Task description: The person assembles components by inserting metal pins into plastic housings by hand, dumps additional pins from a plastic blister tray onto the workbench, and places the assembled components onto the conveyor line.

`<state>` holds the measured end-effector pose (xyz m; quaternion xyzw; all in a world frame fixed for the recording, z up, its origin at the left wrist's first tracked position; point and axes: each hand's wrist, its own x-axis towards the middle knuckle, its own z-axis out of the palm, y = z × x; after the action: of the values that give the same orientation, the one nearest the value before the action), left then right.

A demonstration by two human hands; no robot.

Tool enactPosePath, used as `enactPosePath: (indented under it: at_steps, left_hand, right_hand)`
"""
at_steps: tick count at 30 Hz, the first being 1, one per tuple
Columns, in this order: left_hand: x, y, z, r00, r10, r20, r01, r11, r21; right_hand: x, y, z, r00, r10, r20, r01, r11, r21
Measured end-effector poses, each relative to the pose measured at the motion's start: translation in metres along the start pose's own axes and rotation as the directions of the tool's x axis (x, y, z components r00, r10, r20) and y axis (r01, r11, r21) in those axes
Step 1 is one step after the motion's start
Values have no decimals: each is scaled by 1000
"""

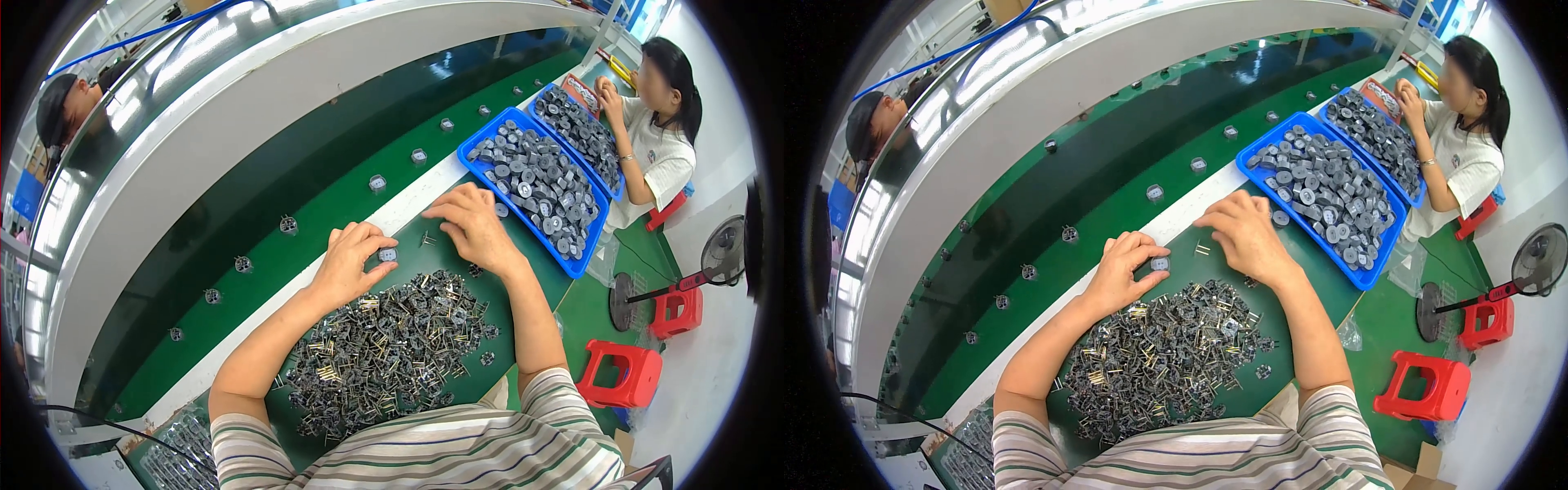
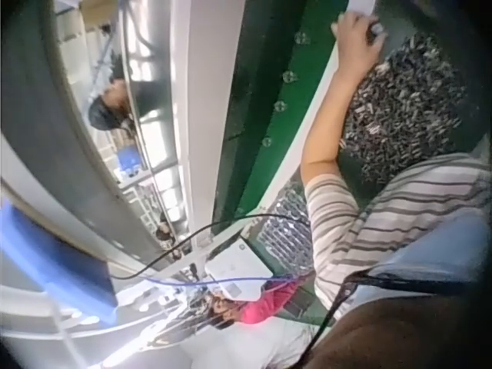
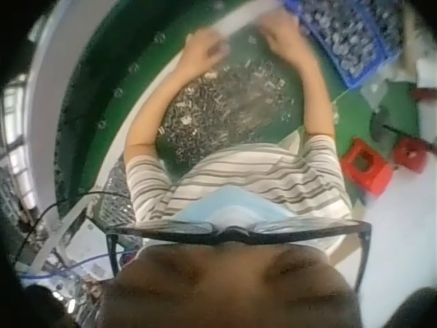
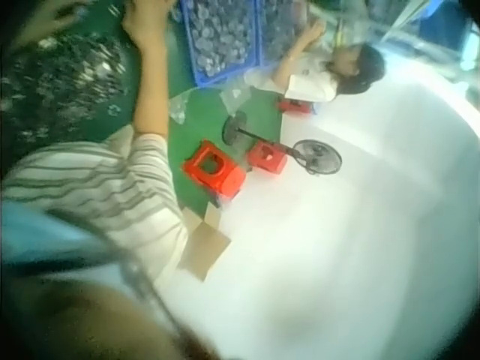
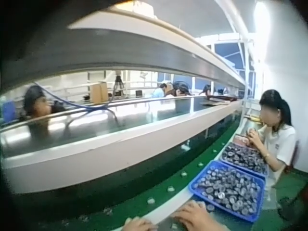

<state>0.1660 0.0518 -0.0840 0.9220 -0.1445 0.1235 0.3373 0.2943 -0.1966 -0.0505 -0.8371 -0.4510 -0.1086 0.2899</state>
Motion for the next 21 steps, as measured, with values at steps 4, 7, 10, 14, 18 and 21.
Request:
enactPosePath:
  at_steps: [4, 7, 10, 14, 18, 21]
  left_hand:
    - [0, 1, 1, 1000, -20, -8, 20, 1000, 3]
    - [4, 3, 3, 999, -14, -49, 14, 1000, -1]
    - [3, 2, 2, 998, -46, -37, 46, 999, 1]
    - [2, 0, 2, 998, -50, -36, 51, 999, 17]
    - [0, -1, 1, 997, -49, -64, 49, 999, -6]
    - [0, -1, 4, 997, -52, -63, 52, 999, -3]
  right_hand:
    - [1, -12, 11, 990, -49, 131, 30, 989, 142]
    - [-2, -8, 23, 996, -21, 85, 13, 995, 96]
    - [-2, -7, 24, 963, 206, 176, -223, 972, 78]
    - [-2, 2, 12, 980, 168, 103, -160, 984, -82]
    - [-1, -1, -9, 974, 75, 214, -114, 978, 175]
    - [-3, -5, 0, 974, -13, 226, -42, 970, 240]
